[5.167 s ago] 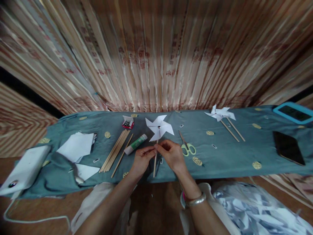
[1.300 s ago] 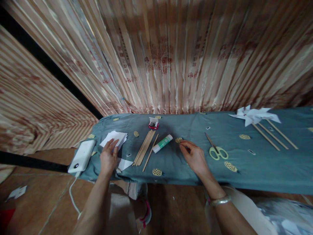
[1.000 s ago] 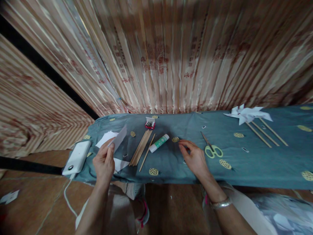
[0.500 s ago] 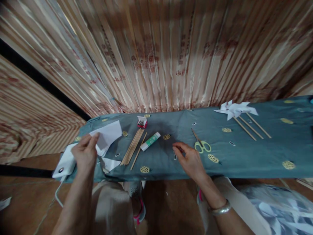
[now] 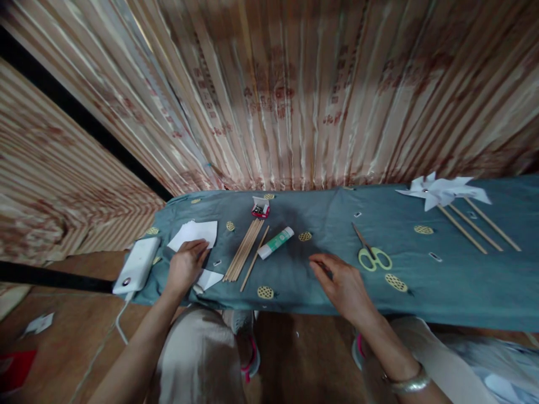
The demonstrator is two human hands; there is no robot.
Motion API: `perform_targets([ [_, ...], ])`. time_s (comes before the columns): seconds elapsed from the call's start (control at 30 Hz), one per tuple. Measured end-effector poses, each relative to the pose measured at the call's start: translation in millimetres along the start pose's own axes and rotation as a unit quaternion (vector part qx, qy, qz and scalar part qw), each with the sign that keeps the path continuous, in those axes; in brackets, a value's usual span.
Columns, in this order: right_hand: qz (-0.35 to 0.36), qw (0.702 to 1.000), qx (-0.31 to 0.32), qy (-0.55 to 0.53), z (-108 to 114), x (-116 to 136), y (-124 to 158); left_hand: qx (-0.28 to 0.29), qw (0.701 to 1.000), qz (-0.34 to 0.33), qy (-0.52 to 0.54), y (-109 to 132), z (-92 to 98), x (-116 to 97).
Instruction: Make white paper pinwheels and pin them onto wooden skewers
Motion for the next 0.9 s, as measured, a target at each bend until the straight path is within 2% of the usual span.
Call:
perform_targets([
  [0.2,-0.011,1.000,0.006,0.002,-3,0,0,-0.007,1.000,0.020,0.022,-1,2.7,3],
  [0.6,-0.009,1.000,0.020,-0.010,-5,2,0,-0.028,0.988,0.119,0.094,-10,1.1,18],
  [0.9,-0.004,0.999,0.035,-0.020,-8,3,-1,-0.009,0.992,0.071,0.108,0,9.8,10],
])
Point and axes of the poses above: each hand's wrist, its own y-axis away from the middle knuckle, its own z-axis out of the back of the hand, x = y × z, the point moved 2 cm from there along -y, towards the middle knuckle, and after that the axes turned 3 degrees about -y, right-handed, at the moved point
